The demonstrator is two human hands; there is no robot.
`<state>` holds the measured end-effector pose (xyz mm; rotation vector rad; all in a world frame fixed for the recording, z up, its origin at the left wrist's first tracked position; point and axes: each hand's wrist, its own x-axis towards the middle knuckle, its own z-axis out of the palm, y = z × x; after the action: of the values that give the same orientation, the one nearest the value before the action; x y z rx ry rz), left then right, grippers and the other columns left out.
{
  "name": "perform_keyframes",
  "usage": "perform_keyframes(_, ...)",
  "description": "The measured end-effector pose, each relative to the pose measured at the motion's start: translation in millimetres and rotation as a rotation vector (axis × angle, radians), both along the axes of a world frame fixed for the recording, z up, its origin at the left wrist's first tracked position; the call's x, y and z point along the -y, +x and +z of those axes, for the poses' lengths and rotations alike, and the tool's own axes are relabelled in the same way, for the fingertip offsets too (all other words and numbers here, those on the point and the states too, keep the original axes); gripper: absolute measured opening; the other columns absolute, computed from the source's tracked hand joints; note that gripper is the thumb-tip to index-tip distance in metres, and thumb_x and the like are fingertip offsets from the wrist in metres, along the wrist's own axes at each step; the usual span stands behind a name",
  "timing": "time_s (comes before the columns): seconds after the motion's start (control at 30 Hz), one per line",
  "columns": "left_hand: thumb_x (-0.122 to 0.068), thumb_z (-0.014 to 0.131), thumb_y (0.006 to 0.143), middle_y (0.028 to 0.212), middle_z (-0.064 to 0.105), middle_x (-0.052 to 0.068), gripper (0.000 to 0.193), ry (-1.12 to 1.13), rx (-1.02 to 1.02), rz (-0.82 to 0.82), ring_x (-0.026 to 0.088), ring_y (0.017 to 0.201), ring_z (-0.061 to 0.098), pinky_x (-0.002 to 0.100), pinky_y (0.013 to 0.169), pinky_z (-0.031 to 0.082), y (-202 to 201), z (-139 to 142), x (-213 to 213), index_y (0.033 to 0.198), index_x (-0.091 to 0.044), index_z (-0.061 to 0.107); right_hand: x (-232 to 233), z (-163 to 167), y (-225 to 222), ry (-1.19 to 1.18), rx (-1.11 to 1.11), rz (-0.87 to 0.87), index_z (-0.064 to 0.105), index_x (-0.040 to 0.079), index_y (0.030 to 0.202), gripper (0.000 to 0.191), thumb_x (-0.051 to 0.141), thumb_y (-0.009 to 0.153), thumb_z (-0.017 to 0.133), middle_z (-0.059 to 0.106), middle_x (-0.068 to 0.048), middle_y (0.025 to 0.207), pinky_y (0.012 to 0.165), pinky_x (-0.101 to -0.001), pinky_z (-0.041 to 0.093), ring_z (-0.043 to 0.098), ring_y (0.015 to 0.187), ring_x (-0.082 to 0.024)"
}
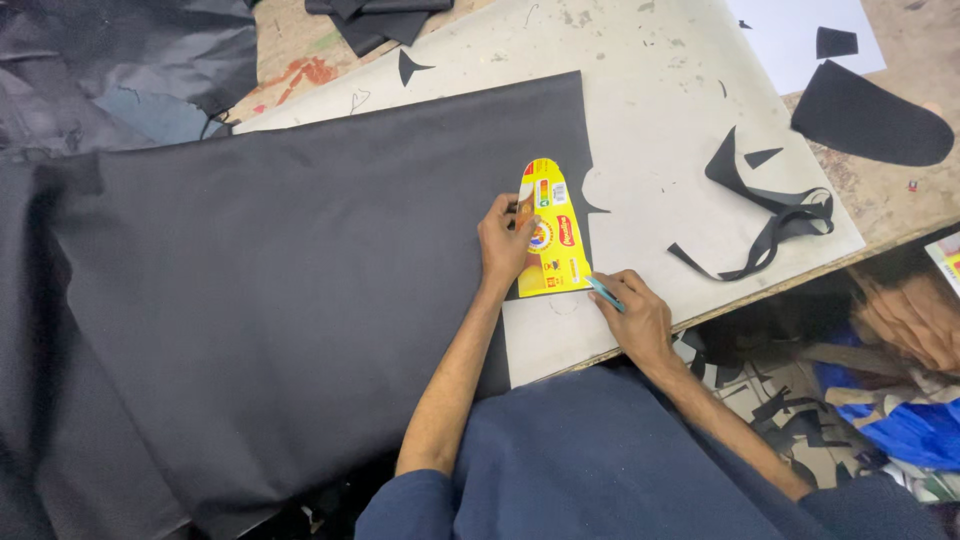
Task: The person uses a utility knife to cut black fabric pieces on a work table, following a yellow paper template. They repeatedly position the template, cut around it, remove the cut pieces, and trim leftover scraps. The cut pieces are stacked and rolled into a bundle.
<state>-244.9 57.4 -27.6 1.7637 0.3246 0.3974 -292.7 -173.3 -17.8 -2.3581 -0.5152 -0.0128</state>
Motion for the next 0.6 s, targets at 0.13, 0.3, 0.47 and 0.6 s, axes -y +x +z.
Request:
perform_keyframes(0.13,0.002,0.073,0.088,0.101,0.076,0.017,0.029,-0.027,0.042,-0.017,0.020,0.089,0.079,0.030,0.069,0.063,-2,4,-3,0.115,0.004,0.062,-6,0,-5,0.027,0.143,-0.006,0.076,0.008,0.112,0.021,0.017,0.093,0.076,0.070,-0.004,0.096,0.061,-0.0349,0.055,0.070,0.072,-0.021)
perform_keyframes(0.3,0.000,0.080,0.080,0.111,0.071,0.019,0.044,0.295,0.017,0.040,0.032,0.103,0.071,0.043,0.087,0.056,-5,11,-1,0.120,0.003,0.063,-9,0,-6,-0.061,0.138,0.009,0.075,0.007,0.110,0.022,0.015,0.089,0.075,0.069,-0.004,0.098,0.061,-0.0356,0.057,0.071,0.072,-0.023)
perform_keyframes(0.47,-0.010,0.081,0.078,0.135,0.059,0.021,0.059,0.886,0.034,-0.044,0.037,0.125,0.055,0.047,0.102,0.047,-2,11,0,0.134,-0.005,0.062,-12,-2,-6,-0.102,0.059,-0.001,0.074,0.006,0.110,0.022,0.015,0.090,0.074,0.069,-0.005,0.100,0.063,-0.0352,0.058,0.071,0.071,-0.023)
perform_keyframes(0.6,-0.010,0.079,0.092,0.147,0.055,0.015,0.050,1.282,0.087,-0.117,0.027,0.139,0.054,0.043,0.122,0.043,-5,8,4,0.138,-0.002,0.061,-4,16,14,-0.066,-0.129,0.055,0.076,0.006,0.111,0.031,0.020,0.084,0.081,0.072,-0.008,0.097,0.066,-0.0374,0.057,0.071,0.076,-0.023)
